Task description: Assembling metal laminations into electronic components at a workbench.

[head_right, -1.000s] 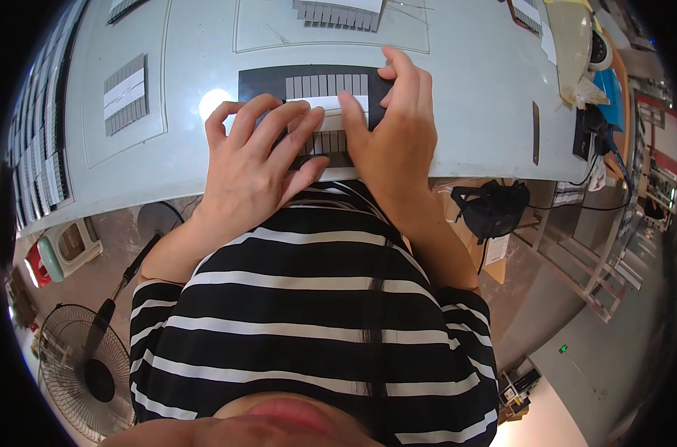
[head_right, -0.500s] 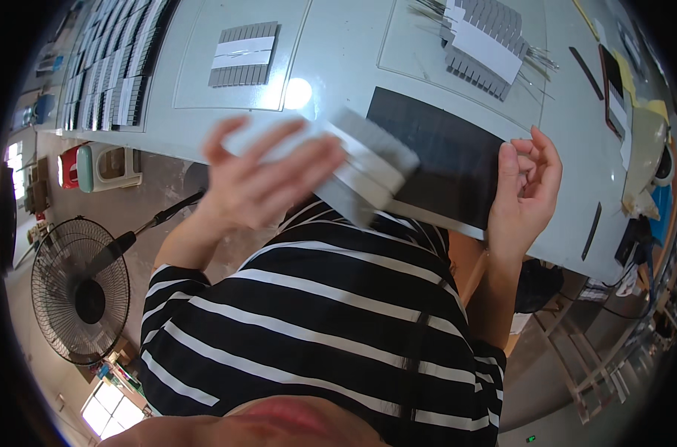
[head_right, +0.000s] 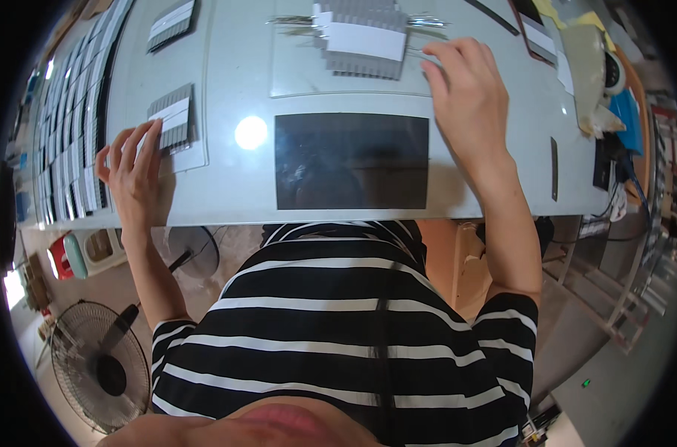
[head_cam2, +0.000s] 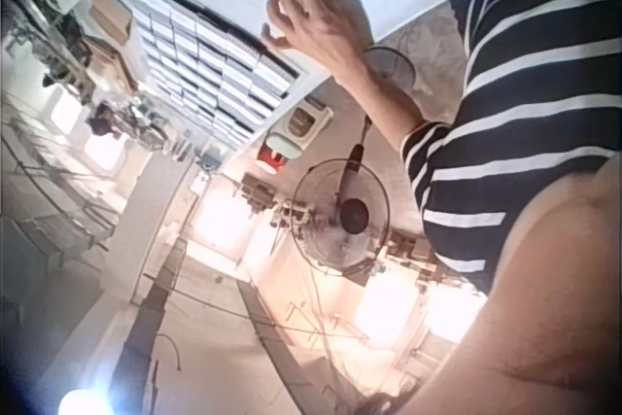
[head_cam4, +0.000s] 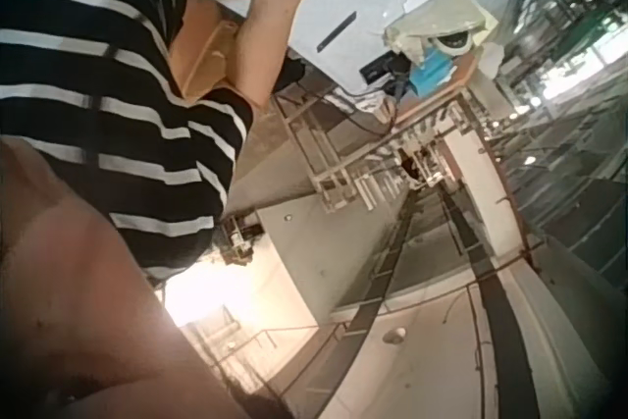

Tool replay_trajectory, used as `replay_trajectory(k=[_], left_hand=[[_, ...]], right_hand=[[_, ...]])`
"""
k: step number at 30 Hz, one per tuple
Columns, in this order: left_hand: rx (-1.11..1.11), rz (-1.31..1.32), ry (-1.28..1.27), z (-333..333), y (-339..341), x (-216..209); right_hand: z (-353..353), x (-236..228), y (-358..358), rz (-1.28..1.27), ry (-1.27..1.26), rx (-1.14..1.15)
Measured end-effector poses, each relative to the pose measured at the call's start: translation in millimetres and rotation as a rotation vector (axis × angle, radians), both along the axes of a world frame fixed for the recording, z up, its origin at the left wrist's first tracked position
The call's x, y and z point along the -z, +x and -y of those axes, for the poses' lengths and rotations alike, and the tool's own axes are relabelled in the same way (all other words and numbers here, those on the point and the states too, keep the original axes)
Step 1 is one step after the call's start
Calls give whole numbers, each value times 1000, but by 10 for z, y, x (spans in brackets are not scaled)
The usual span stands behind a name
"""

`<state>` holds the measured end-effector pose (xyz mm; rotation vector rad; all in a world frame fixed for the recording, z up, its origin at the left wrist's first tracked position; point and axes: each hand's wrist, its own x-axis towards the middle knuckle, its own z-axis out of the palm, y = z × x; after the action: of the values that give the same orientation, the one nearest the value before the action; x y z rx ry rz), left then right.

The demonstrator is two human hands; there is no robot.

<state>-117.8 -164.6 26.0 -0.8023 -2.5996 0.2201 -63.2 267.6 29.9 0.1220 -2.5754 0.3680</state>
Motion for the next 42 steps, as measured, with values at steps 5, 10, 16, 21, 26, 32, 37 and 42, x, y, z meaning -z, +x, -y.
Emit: replay_trajectory(k=[5, 10, 16, 21, 26, 32, 37, 42], left_hand=[[80, 55, 46, -14, -23, -95], [256, 9, 133, -554, -126, -285], [514, -91, 180, -1502, -472, -239], [552, -154, 98, -1767, -716, -63], [562, -158, 149, -1732, -624, -125], [511, -34, 137, -1604, -266, -248], [506, 100, 163, -1421, 191, -198], [494, 197, 226, -1341, 470, -143]], right_hand=[[-50, 24, -127, 4, 70, -27], [-86, 64, -166, -11, 154, -73], [-95, 85, -171, -95, 250, -104], [-106, 114, -173, -118, 285, -120], [-97, 84, -155, -145, 314, -133], [-6, -71, 36, -175, 316, -169], [118, -128, 450, 15, 184, -231], [171, -25, 759, 159, 30, -252]])
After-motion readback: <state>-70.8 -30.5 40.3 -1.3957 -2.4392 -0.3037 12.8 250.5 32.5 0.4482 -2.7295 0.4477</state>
